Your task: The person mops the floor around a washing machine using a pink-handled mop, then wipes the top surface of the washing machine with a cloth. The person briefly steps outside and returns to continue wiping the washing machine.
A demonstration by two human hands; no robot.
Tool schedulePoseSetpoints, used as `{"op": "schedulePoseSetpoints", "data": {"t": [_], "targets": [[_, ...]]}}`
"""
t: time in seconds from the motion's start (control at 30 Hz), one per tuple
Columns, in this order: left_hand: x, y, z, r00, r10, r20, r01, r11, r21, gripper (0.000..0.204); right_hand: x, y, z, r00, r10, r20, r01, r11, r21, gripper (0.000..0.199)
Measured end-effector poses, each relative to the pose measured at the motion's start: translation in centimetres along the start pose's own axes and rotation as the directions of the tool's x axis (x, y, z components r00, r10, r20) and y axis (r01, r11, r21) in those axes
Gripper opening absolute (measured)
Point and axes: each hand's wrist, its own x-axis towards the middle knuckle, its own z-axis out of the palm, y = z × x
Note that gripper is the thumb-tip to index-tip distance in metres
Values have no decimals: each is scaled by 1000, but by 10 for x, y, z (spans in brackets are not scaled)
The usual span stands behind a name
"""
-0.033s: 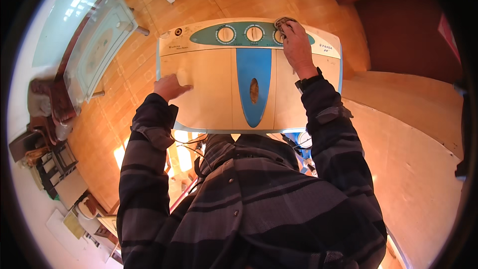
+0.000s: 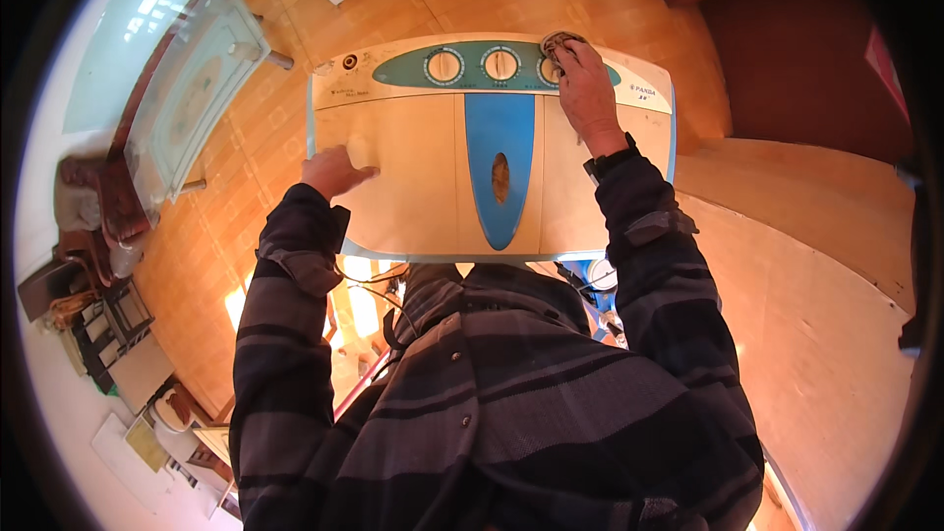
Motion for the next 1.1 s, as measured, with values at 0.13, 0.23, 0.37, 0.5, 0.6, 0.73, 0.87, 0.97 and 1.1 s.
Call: {"op": "schedulePoseSetpoints", "data": {"t": [0.13, 0.23, 0.37, 0.5, 0.6, 0.73, 0.87, 0.97, 1.1], "targets": [[-4, 1, 1, 999, -40, -5, 41, 999, 32, 81, -31, 0, -6, 999, 41, 19, -39, 997, -67, 41], [-7, 3, -1, 999, -21, -31, 22, 999, 25, 79, -60, -15, -14, 994, 85, 75, -75, 989, -125, 40], [-6, 3, -4, 998, -28, 50, 29, 1000, -7, 80, -52, -16, -17, 969, 221, 107, -218, 975, -38, 39], [-5, 2, 0, 999, -54, -7, 54, 998, 31, 74, -15, 1, -4, 1000, 26, -11, -27, 998, -52, 40], [-4, 2, 3, 998, -18, -57, 20, 1000, 22, 74, -21, -2, 5, 999, 38, -21, -41, 986, -159, 40], [-2, 2, 1, 999, -47, -4, 47, 998, 36, 75, -64, -25, -2, 995, 101, 18, -96, 975, -203, 38], [-1, 2, -1, 998, -58, 29, 58, 998, 21, 74, -72, -39, -22, 976, 138, 168, -113, 982, -151, 38], [-1, 3, -1, 999, -50, 17, 49, 998, 45, 74, -42, -38, -28, 984, 169, 52, -164, 982, -89, 39], [-1, 4, -1, 997, -63, 37, 62, 997, 35, 74, 5, -34, -15, 1000, -1, 16, 3, 988, -157, 30]]}}
